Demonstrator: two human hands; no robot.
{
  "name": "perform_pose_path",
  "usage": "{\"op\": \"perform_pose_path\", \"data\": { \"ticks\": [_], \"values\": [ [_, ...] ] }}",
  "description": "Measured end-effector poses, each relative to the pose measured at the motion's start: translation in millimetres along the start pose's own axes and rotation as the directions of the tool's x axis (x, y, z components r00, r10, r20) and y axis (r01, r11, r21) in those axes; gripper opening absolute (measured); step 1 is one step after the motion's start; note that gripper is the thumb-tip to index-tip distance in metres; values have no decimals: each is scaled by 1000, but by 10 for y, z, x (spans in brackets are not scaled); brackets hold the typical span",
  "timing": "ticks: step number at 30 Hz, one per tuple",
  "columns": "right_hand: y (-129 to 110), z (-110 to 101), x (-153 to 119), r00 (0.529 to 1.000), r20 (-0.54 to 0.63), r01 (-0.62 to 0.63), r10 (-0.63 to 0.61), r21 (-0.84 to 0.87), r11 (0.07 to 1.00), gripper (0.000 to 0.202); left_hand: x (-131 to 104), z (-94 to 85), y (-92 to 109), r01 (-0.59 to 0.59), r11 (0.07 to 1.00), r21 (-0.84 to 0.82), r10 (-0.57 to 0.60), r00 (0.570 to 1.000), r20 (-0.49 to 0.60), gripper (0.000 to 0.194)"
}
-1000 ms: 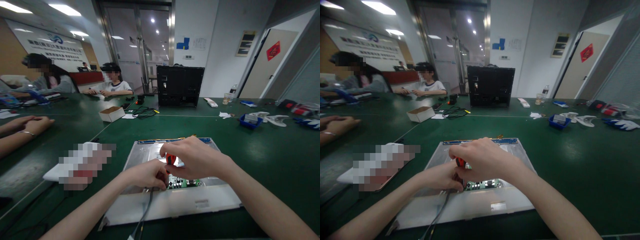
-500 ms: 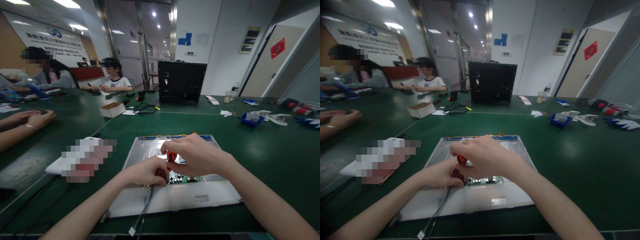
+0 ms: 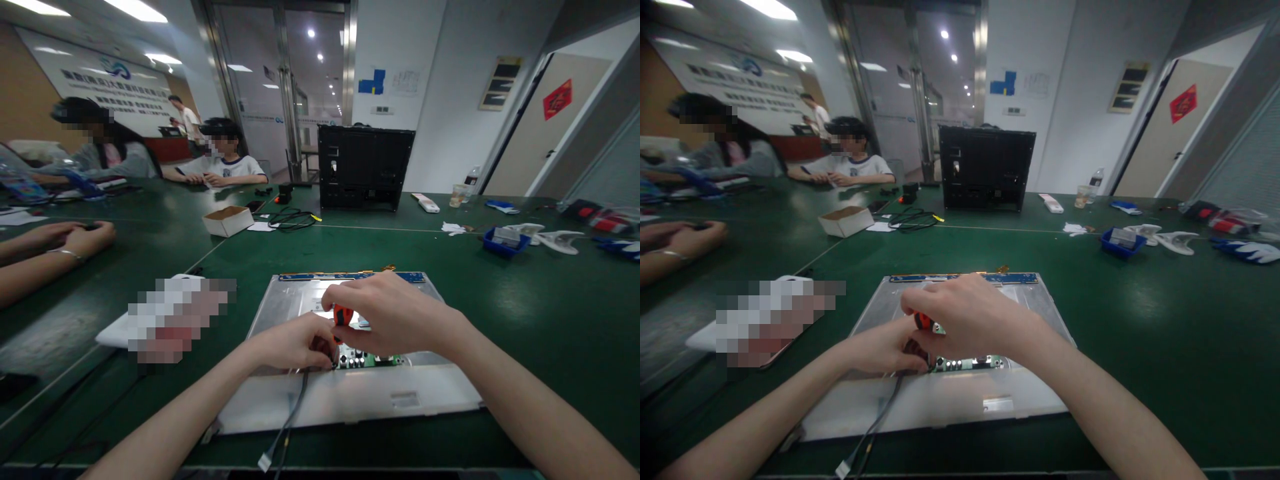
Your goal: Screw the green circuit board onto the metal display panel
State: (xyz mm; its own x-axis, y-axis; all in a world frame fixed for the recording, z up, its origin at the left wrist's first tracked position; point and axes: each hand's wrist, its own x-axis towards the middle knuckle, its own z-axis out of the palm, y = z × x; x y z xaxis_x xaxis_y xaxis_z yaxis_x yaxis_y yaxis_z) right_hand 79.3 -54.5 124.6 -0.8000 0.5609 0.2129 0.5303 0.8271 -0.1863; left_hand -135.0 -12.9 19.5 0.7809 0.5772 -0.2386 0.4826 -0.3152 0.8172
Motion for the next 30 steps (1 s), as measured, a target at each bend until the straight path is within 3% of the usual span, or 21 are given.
{"op": "perform_pose_path", "data": {
  "ticks": [12,20,30],
  "values": [
    [-10,25,24,1000,7,-27,27,-33,999,21,12,-3,39,-16,1000,-26,16,1000,1,8],
    [-46,-23,-15,999,39,2,-5,71,997,26,25,-24,34,-61,997,-46,61,998,1,9],
    [-87,8,13,1000,30,-7,7,-9,1000,10,31,-62,4,-56,998,21,56,998,27,11]
  ]
}}
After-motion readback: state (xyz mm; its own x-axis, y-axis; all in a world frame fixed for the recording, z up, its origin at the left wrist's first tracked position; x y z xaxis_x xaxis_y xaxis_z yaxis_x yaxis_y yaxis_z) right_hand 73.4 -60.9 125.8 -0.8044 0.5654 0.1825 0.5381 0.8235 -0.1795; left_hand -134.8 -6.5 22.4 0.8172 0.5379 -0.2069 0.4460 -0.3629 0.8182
